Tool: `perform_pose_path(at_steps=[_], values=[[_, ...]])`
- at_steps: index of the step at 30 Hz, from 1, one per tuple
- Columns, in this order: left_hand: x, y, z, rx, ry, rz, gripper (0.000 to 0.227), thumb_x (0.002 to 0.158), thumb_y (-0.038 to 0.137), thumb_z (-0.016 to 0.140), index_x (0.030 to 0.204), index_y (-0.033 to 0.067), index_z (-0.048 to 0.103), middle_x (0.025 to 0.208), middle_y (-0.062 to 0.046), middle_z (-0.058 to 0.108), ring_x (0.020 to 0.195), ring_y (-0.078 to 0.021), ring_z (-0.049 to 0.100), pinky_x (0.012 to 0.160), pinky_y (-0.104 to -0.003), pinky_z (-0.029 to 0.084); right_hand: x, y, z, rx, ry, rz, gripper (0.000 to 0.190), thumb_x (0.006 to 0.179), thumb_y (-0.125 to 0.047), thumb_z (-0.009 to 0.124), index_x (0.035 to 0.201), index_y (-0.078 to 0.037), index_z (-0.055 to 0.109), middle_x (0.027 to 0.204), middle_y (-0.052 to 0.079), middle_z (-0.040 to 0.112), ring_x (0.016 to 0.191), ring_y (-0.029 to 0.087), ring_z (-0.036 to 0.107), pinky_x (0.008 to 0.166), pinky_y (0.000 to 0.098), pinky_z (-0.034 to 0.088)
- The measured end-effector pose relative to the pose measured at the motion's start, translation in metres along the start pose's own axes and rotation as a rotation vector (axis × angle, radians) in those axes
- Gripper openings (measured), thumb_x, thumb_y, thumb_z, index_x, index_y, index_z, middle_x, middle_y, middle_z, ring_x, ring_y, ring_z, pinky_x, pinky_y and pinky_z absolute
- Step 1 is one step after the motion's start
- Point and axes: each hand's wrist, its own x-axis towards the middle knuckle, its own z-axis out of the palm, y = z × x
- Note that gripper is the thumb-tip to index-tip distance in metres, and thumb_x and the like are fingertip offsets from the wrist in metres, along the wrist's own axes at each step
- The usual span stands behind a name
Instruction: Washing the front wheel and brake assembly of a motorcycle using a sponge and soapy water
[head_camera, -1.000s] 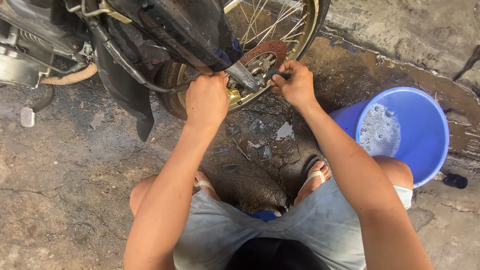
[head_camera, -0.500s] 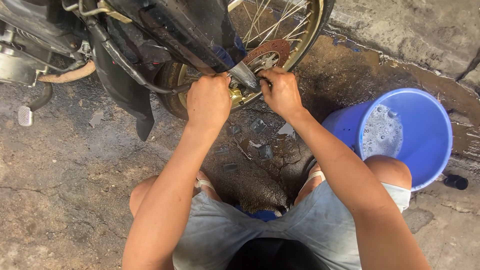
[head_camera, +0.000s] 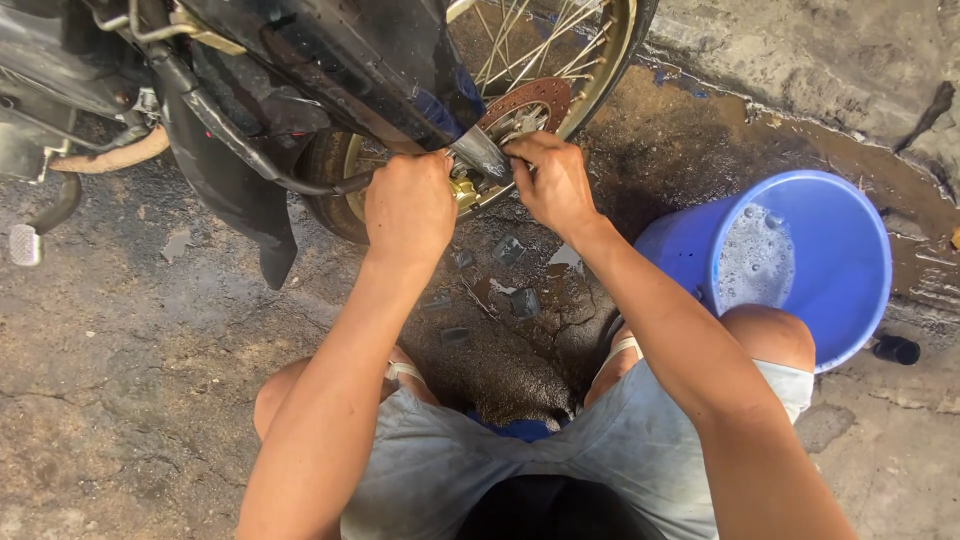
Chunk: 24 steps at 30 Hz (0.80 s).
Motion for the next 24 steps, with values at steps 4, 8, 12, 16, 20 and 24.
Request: perform_pose_path(at_steps=[4, 8, 12, 16, 20, 24], values=[[-0.002, 0.003, -0.002, -0.005, -0.011, 0.004, 0.021, 0.099, 0.018, 0.065, 0.090, 0.0040, 0.078, 0.064, -0.020, 0.067, 0.062, -0.0454, 0.073, 0.049, -0.051, 0.062, -0.009, 0.021, 0.004, 0.102, 0.064, -0.040, 0.022, 0.089, 0.007, 0.069, 0.110, -0.001, 0.074, 0.092, 0.019, 0.074, 0.087, 0.039, 0.075, 0.071, 0.0446, 0.062], [0.000, 0.002, 0.000, -0.006, -0.001, -0.009, 0.021, 0.099, 0.019, 0.065, 0.091, 0.0058, 0.079, 0.065, -0.021, 0.067, 0.063, -0.0463, 0.073, 0.048, -0.051, 0.062, -0.005, 0.010, 0.003, 0.131, 0.070, -0.013, 0.020, 0.091, 0.009, 0.067, 0.107, 0.001, 0.076, 0.090, 0.019, 0.075, 0.083, 0.033, 0.075, 0.067, 0.0370, 0.063], [-0.001, 0.005, -0.007, -0.001, -0.020, -0.004, 0.020, 0.100, 0.016, 0.065, 0.093, 0.0021, 0.079, 0.065, -0.023, 0.067, 0.064, -0.0483, 0.073, 0.049, -0.053, 0.061, -0.003, 0.004, -0.003, 0.163, 0.073, -0.049, 0.017, 0.093, 0.009, 0.066, 0.107, 0.004, 0.074, 0.089, 0.022, 0.074, 0.081, 0.036, 0.075, 0.063, 0.0395, 0.063], [0.004, 0.004, -0.002, 0.015, -0.027, -0.033, 0.022, 0.099, 0.020, 0.064, 0.094, 0.0056, 0.079, 0.065, -0.021, 0.068, 0.064, -0.0465, 0.073, 0.051, -0.053, 0.062, 0.000, 0.007, 0.003, 0.055, 0.077, -0.044, 0.015, 0.092, 0.002, 0.069, 0.105, -0.002, 0.075, 0.090, 0.018, 0.074, 0.085, 0.039, 0.075, 0.070, 0.0462, 0.061], [0.002, 0.005, -0.005, 0.023, -0.028, -0.022, 0.023, 0.099, 0.018, 0.066, 0.088, 0.0025, 0.079, 0.063, -0.022, 0.067, 0.063, -0.0454, 0.073, 0.050, -0.051, 0.062, -0.004, 0.007, 0.004, -0.004, 0.057, -0.037, 0.015, 0.094, 0.002, 0.066, 0.106, -0.003, 0.074, 0.086, 0.017, 0.073, 0.082, 0.038, 0.075, 0.069, 0.0462, 0.061], [0.002, 0.009, -0.011, -0.002, -0.023, -0.035, 0.021, 0.097, 0.016, 0.067, 0.088, 0.0025, 0.079, 0.064, -0.023, 0.067, 0.063, -0.0467, 0.073, 0.050, -0.051, 0.062, 0.001, 0.002, 0.002, -0.015, 0.020, 0.001, 0.017, 0.093, 0.005, 0.064, 0.105, -0.002, 0.074, 0.085, 0.016, 0.073, 0.078, 0.036, 0.074, 0.068, 0.0434, 0.062]])
